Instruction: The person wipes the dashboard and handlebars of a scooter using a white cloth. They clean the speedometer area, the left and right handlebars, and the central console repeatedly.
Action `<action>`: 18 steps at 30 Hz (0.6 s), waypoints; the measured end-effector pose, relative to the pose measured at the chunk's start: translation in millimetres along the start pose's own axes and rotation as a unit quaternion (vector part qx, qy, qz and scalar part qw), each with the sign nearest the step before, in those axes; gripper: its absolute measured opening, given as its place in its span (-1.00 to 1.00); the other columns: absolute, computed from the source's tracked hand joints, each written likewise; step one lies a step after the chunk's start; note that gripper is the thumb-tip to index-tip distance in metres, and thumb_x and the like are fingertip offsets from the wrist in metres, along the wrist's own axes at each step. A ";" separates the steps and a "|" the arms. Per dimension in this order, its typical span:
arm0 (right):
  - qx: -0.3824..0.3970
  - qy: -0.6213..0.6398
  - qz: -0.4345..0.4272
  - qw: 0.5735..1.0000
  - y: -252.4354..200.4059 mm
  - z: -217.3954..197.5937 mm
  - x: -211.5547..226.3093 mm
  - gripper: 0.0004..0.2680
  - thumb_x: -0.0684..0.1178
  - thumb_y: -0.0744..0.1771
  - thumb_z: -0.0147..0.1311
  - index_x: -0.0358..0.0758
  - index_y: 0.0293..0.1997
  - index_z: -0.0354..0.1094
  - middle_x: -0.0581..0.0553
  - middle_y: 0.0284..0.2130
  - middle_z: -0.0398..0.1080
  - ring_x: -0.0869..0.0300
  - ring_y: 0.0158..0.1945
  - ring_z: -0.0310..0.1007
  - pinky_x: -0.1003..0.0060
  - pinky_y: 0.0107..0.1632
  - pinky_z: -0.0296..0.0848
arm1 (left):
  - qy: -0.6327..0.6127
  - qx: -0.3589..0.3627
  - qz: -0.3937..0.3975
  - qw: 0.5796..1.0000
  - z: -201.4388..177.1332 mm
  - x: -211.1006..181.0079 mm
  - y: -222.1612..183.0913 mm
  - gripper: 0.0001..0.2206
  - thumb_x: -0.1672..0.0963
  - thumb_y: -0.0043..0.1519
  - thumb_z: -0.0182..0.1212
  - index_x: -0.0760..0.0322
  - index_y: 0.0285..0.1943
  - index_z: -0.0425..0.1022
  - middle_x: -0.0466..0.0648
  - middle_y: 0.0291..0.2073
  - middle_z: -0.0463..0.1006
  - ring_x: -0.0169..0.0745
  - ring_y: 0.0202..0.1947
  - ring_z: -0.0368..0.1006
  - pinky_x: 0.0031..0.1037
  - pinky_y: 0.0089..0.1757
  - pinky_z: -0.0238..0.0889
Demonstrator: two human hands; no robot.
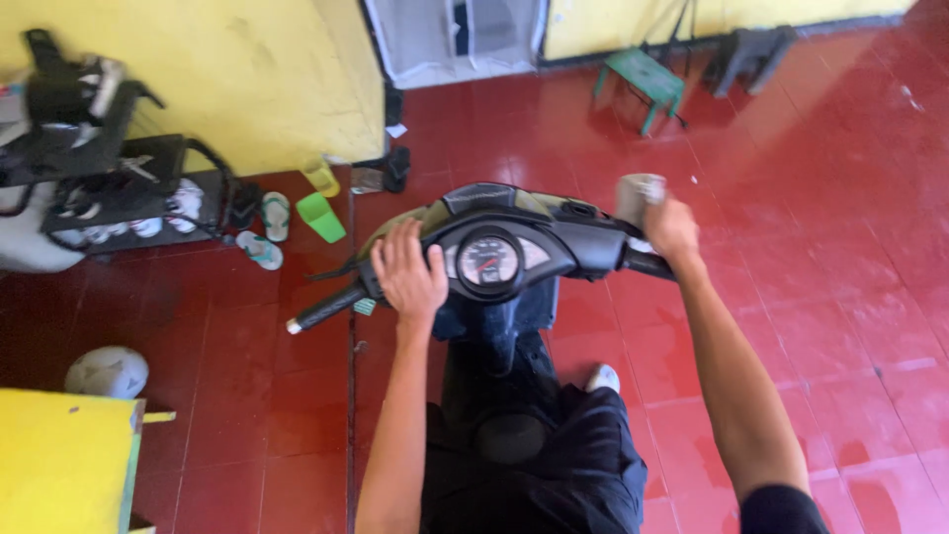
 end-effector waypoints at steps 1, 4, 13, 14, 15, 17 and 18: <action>-0.091 0.051 -0.084 0.991 -19.3 -17.7 7.9 -0.73 0.16 0.41 -0.11 -0.14 -0.02 0.48 -0.25 -0.30 0.53 -0.13 -0.18 0.56 -0.11 -0.09 0.50 | -0.017 0.001 0.003 1.000 -0.8 -0.1 -0.4 -0.53 -0.08 0.46 -0.28 0.25 0.22 0.44 0.06 0.11 0.53 0.04 0.14 0.45 -0.06 0.19 0.08; -0.229 0.191 -0.163 0.941 -105.9 -83.7 93.6 -0.82 -0.10 0.48 -0.09 -0.32 -0.03 0.49 -0.40 -0.40 0.49 -0.19 -0.25 0.55 -0.05 -0.25 0.47 | -0.025 -0.007 0.004 1.000 -21.9 -6.6 0.5 -0.44 -0.09 0.47 -0.46 0.28 0.37 0.33 0.18 0.26 0.38 0.15 0.21 0.40 -0.02 0.21 0.06; -0.187 0.195 -0.275 0.923 -268.4 -16.3 248.1 -0.33 -0.44 0.18 -0.19 -0.42 0.55 -0.14 -0.47 0.49 -0.15 -0.17 0.54 -0.28 0.05 0.51 -0.55 | -0.255 -0.074 -0.094 0.960 -37.9 -30.5 -40.4 -0.49 0.13 0.45 -0.13 0.46 0.58 -0.03 0.35 0.53 -0.06 0.42 0.50 -0.15 0.10 0.36 -0.26; -0.173 0.270 -0.273 0.907 -288.1 -2.2 263.6 -0.24 -0.50 0.07 -0.19 -0.47 0.53 -0.13 -0.65 0.42 -0.11 -0.35 0.49 -0.18 -0.04 0.51 -0.45 | -0.262 -0.075 -0.144 0.951 -49.0 -43.5 -52.9 -0.47 0.19 0.40 0.00 0.52 0.54 0.01 0.38 0.48 0.05 0.40 0.47 -0.01 0.08 0.35 -0.17; -0.168 0.264 -0.281 0.907 -305.3 4.0 270.3 -0.24 -0.50 0.07 -0.19 -0.47 0.53 -0.13 -0.65 0.42 -0.11 -0.35 0.49 -0.18 -0.04 0.51 -0.45 | -0.261 -0.082 -0.153 0.950 -54.4 -52.3 -79.8 -0.47 0.19 0.40 0.00 0.52 0.54 0.01 0.38 0.48 0.05 0.40 0.47 -0.01 0.08 0.35 -0.17; -0.159 0.268 -0.314 0.897 -339.5 20.3 285.1 -0.30 -0.48 0.07 -0.21 -0.17 0.40 0.24 -0.38 0.45 0.01 -0.25 0.52 -0.15 -0.04 0.51 -0.19 | -0.422 -0.014 -0.328 0.845 -59.4 -66.5 -134.1 -0.47 0.20 0.40 -0.03 0.44 0.53 -0.11 0.33 0.41 0.19 0.24 0.31 0.27 -0.10 0.16 0.21; -0.156 0.265 -0.321 0.896 -349.6 19.4 275.6 -0.30 -0.48 0.07 -0.21 -0.17 0.40 0.24 -0.38 0.45 0.01 -0.25 0.52 -0.15 -0.04 0.51 -0.19 | -0.420 -0.021 -0.332 0.844 -67.8 -73.6 -157.1 -0.47 0.20 0.40 -0.03 0.44 0.53 -0.11 0.33 0.41 0.19 0.24 0.31 0.27 -0.10 0.16 0.21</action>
Point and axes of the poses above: each hand's wrist, its own y-axis towards the middle knuckle, its own z-axis out of the palm, x = y × z, the point moved 1 cm from there along y, towards the middle knuckle
